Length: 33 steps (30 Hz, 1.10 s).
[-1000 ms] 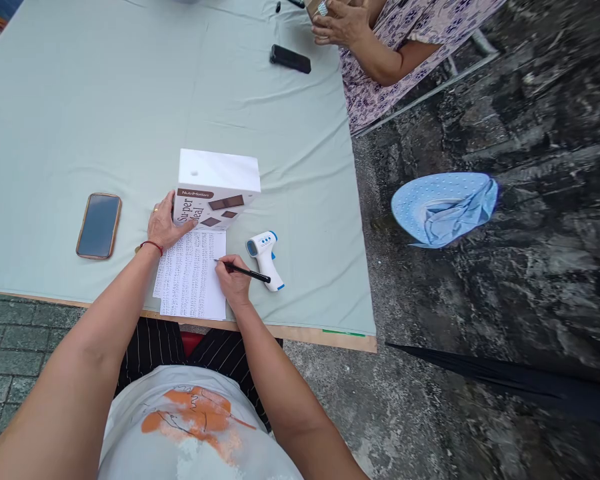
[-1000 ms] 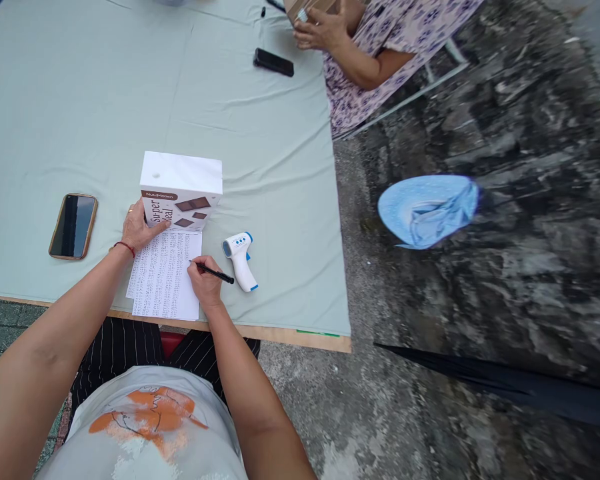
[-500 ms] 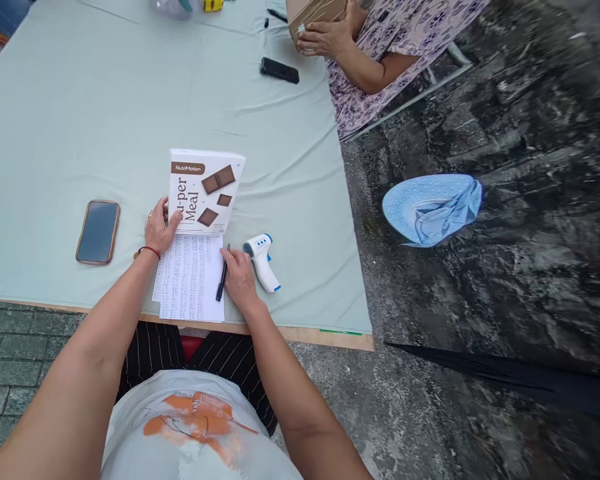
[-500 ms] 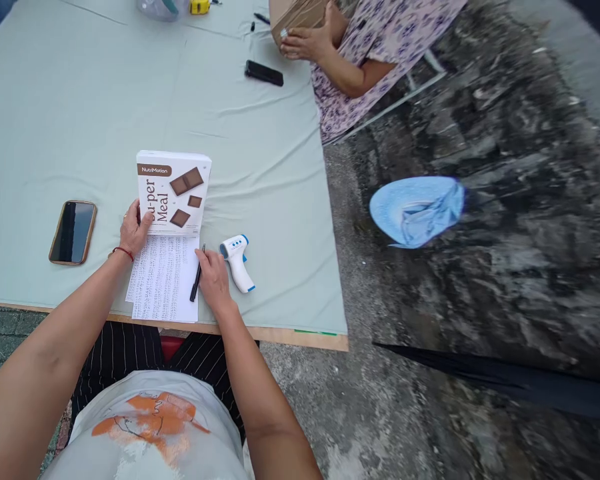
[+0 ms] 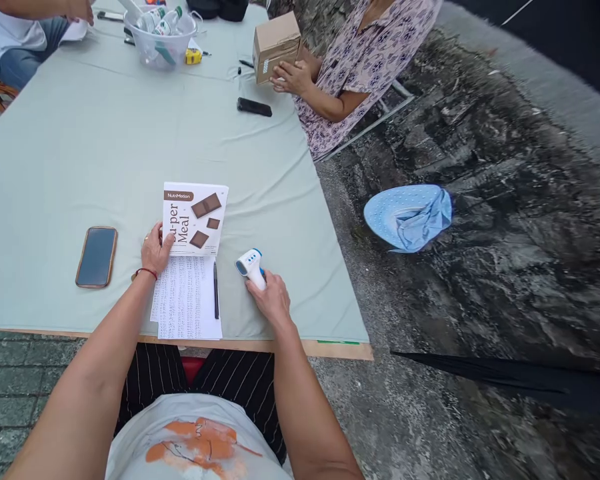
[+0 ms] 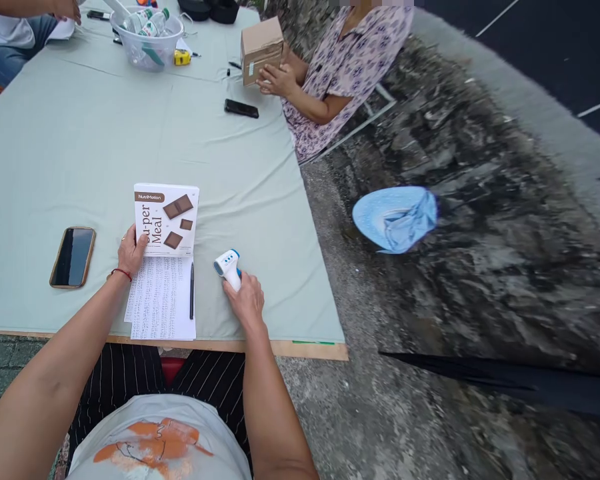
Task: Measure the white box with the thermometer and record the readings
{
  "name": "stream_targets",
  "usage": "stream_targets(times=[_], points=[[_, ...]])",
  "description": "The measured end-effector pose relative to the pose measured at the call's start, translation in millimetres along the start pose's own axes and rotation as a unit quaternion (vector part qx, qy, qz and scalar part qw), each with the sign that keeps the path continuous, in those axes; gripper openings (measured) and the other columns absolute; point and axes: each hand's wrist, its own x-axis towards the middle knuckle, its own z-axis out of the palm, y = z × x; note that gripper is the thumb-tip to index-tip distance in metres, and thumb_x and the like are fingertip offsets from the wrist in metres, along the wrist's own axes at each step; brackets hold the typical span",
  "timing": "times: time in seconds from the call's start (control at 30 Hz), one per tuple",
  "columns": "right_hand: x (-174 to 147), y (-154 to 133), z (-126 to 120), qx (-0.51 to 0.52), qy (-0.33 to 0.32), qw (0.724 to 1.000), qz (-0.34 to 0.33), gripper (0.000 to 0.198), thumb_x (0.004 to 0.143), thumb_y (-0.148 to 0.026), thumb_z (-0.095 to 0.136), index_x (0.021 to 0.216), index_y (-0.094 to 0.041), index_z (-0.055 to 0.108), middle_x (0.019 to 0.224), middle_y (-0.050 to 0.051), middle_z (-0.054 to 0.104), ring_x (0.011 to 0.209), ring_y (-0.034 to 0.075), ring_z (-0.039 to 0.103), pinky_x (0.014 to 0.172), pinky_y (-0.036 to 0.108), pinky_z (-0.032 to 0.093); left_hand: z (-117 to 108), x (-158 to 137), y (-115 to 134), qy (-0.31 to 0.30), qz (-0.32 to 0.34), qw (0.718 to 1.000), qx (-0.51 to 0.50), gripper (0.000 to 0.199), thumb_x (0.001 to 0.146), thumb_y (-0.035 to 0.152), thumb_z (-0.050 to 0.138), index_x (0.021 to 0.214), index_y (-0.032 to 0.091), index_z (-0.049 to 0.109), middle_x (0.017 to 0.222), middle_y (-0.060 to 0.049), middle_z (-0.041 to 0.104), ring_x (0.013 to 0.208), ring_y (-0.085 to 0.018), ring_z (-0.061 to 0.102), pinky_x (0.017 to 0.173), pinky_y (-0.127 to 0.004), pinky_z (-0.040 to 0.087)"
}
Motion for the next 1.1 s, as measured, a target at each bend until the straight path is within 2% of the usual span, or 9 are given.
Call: stream_targets(times=[0.07, 0.13, 0.2, 0.3, 0.37, 0.47, 0.6, 0.77, 1.1], points=[[1.3, -9.7, -2.0, 0.065, -0.027, 0.997, 0.017, 0.039, 0.069, -0.054, 0.067, 0.090, -0.020, 0.067, 0.082, 0.005, 0.062, 0.077, 0.022, 0.054, 0.067, 0.032, 0.043, 0.3, 0.1, -0.8, 0.001, 0.000, 1.000, 0.002, 0.072, 0.089, 0.071, 0.033, 0.132, 0.017, 0.052, 0.110, -0.013, 0.068, 0.112, -0.031, 0.059, 0.096, -0.047, 0.046], [0.9, -32.9, -3.5, 0.164, -0.040, 0.985, 0.031, 0.038, 0.071, -0.052, 0.065, 0.089, -0.020, 0.066, 0.077, 0.002, 0.062, 0.071, 0.019, 0.053, 0.064, 0.030, 0.042, 0.4, -0.1, -1.0, 0.002, -0.001, 1.000, 0.007, 0.071, 0.090, 0.070, 0.033, 0.132, 0.017, 0.053, 0.111, -0.013, 0.068, 0.111, -0.031, 0.060, 0.094, -0.047, 0.047], [-0.4, -64.6, -3.9, 0.275, -0.051, 0.960, 0.034, 0.037, 0.076, -0.053, 0.061, 0.091, -0.019, 0.065, 0.073, 0.000, 0.060, 0.068, 0.017, 0.051, 0.062, 0.028, 0.042, 0.2, -0.5, -0.7, 0.003, -0.001, 1.000, 0.010, 0.069, 0.090, 0.070, 0.033, 0.132, 0.018, 0.053, 0.113, -0.013, 0.068, 0.110, -0.030, 0.060, 0.094, -0.046, 0.047], [-0.6, -114.6, -0.7, 0.411, -0.101, 0.905, 0.039, 0.036, 0.082, -0.056, 0.055, 0.078, -0.021, 0.058, 0.060, -0.003, 0.051, 0.058, 0.014, 0.046, 0.054, 0.027, 0.039, -0.9, -1.2, 0.5, 0.005, 0.003, 1.000, 0.009, 0.069, 0.090, 0.070, 0.033, 0.132, 0.019, 0.053, 0.115, -0.012, 0.068, 0.110, -0.030, 0.060, 0.094, -0.046, 0.046], [2.0, -142.5, 4.4, 0.466, -0.125, 0.876, 0.025, 0.036, 0.082, -0.057, 0.056, 0.078, -0.021, 0.057, 0.062, -0.003, 0.051, 0.057, 0.013, 0.046, 0.054, 0.027, 0.041, -1.7, -1.2, 1.2, 0.004, 0.008, 1.000, 0.006, 0.069, 0.090, 0.071, 0.032, 0.130, 0.019, 0.054, 0.113, -0.012, 0.068, 0.108, -0.030, 0.060, 0.093, -0.045, 0.046], [8.6, -169.3, 14.5, 0.490, -0.138, 0.861, 0.011, 0.039, 0.080, -0.060, 0.059, 0.079, -0.021, 0.058, 0.065, -0.002, 0.054, 0.058, 0.013, 0.047, 0.054, 0.026, 0.042, -1.9, -0.9, 0.5, 0.001, 0.015, 1.000, 0.010, 0.069, 0.090, 0.072, 0.031, 0.127, 0.020, 0.057, 0.107, -0.011, 0.068, 0.103, -0.029, 0.061, 0.090, -0.044, 0.047], [15.5, -179.9, 26.6, 0.485, -0.127, 0.865, 0.020, 0.043, 0.081, -0.063, 0.057, 0.074, -0.021, 0.057, 0.058, -0.003, 0.051, 0.054, 0.012, 0.045, 0.050, 0.026, 0.041, -0.3, -0.1, -4.4, -0.003, 0.012, 0.999, 0.029, 0.069, 0.091, 0.072, 0.028, 0.125, 0.020, 0.059, 0.102, -0.011, 0.067, 0.100, -0.029, 0.060, 0.088, -0.044, 0.047], [17.5, -180.5, 33.6, 0.476, -0.122, 0.871, -0.006, 0.049, 0.081, -0.065, 0.057, 0.091, -0.018, 0.068, 0.066, 0.001, 0.063, 0.067, 0.017, 0.060, 0.060, 0.029, 0.049, 1.0, 1.0, -8.9, -0.005, 0.018, 0.998, 0.052, 0.074, 0.091, 0.074, 0.024, 0.128, 0.020, 0.058, 0.099, -0.012, 0.066, 0.100, -0.030, 0.060, 0.089, -0.045, 0.046], [19.7, -179.9, 35.3, 0.486, -0.129, 0.864, -0.007, 0.053, 0.079, -0.066, 0.059, 0.097, -0.017, 0.069, 0.070, 0.003, 0.067, 0.071, 0.019, 0.063, 0.062, 0.029, 0.050, 0.9, 1.7, -9.4, -0.004, 0.019, 0.998, 0.058, 0.073, 0.091, 0.073, 0.024, 0.127, 0.020, 0.059, 0.096, -0.011, 0.066, 0.098, -0.029, 0.060, 0.088, -0.044, 0.047]])
